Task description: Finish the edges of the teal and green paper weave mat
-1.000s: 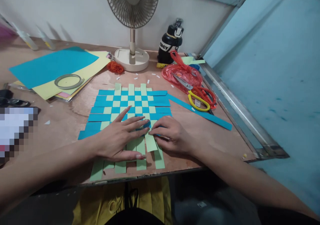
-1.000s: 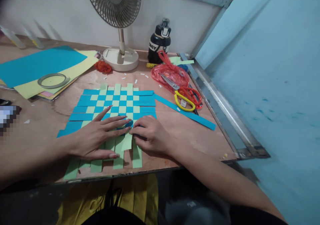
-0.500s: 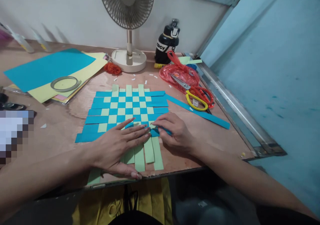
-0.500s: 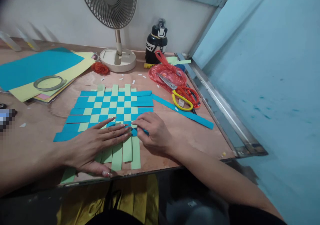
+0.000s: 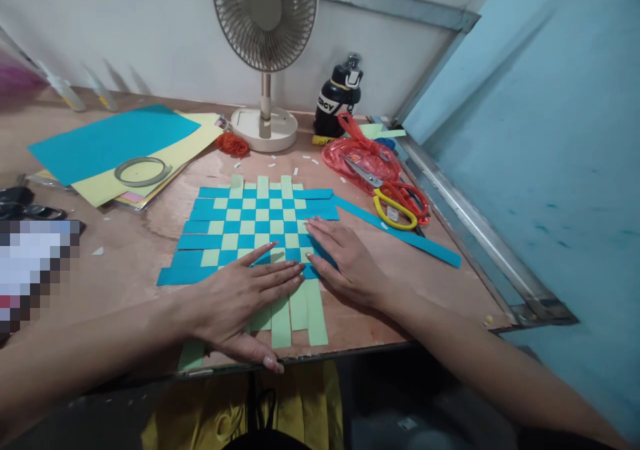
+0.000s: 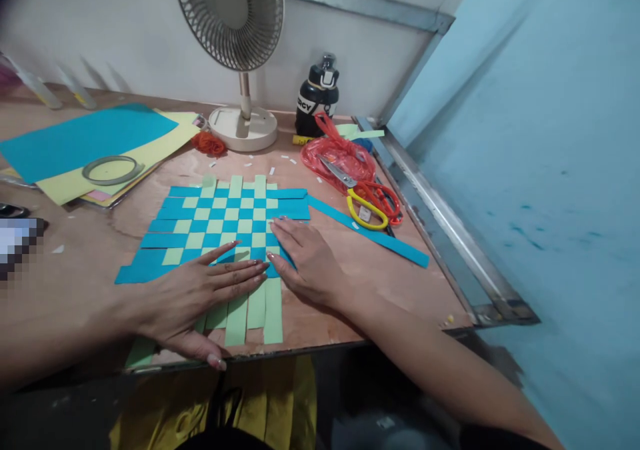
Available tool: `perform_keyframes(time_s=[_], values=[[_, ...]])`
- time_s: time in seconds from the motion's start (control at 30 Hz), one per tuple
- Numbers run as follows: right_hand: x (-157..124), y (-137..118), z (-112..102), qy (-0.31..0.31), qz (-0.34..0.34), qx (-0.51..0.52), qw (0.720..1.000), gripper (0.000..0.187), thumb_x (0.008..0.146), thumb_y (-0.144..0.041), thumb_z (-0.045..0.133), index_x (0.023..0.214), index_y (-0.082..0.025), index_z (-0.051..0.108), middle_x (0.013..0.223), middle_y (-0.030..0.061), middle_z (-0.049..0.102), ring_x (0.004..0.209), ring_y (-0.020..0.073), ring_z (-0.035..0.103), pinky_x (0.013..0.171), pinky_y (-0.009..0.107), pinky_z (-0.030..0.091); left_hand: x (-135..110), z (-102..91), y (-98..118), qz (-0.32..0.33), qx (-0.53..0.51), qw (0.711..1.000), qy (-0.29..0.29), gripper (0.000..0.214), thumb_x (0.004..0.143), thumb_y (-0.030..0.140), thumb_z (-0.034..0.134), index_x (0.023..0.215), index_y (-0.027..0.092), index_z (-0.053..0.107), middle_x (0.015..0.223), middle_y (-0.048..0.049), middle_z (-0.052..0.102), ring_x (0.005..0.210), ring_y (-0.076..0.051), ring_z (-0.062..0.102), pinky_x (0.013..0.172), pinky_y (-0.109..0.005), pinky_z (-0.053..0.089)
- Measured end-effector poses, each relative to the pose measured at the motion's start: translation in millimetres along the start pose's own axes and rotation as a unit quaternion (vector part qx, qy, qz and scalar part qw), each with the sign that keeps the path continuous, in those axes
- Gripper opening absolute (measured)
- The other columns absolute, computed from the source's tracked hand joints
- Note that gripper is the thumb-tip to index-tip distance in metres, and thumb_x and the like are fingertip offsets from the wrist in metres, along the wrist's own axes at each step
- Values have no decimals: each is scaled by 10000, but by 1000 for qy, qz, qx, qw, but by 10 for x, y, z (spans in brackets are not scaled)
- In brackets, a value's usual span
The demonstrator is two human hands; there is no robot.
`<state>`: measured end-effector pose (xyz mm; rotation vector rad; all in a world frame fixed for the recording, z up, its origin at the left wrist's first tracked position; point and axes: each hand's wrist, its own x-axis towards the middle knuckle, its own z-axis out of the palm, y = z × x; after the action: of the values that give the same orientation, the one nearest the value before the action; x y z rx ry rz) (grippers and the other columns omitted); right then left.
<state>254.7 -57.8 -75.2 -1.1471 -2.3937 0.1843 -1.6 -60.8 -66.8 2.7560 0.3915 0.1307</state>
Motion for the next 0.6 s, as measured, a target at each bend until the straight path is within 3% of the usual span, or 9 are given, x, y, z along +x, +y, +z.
perform_keyframes(time_s=[0.17, 0.3, 0.43, 0.6], values=[[90, 51, 7, -141, 40, -80, 986, 660, 964, -525, 348, 1478, -113, 330, 1556, 137, 256, 1459, 281, 172, 1172, 543, 184, -2, -12, -5, 2, -8, 1000, -5, 962, 821, 746, 407, 1528, 145, 152, 1565, -125, 166, 1443, -277, 238, 1183, -439, -125], [235, 46, 35, -206, 52, -104, 972, 755, 942, -624, 280, 1516, -137, 227, 1588, 94, 108, 1473, 273, 82, 1180, 555, 110, -3, -35, -2, -1, -12, 1000, 2, 939, 823, 734, 417, 1521, 149, 192, 1554, -133, 224, 1430, -293, 270, 1179, -463, -123], [309, 30, 79, -239, 35, -113, 964, 763, 947, -632, 228, 1522, -132, 194, 1583, 99, 111, 1474, 256, 76, 1184, 545, 79, -7, -35, 8, -4, -16, 1000, 13, 917, 826, 730, 419, 1516, 158, 223, 1543, -130, 268, 1421, -305, 287, 1194, -470, -34], [285, 63, 112, -229, 5, -128, 965, 760, 958, -614, 195, 1527, -112, 149, 1585, 109, 107, 1476, 254, 51, 1181, 556, 64, -16, 1, -2, 5, -25, 999, 26, 938, 813, 747, 423, 1509, 146, 240, 1541, -137, 271, 1420, -293, 295, 1193, -459, -48]])
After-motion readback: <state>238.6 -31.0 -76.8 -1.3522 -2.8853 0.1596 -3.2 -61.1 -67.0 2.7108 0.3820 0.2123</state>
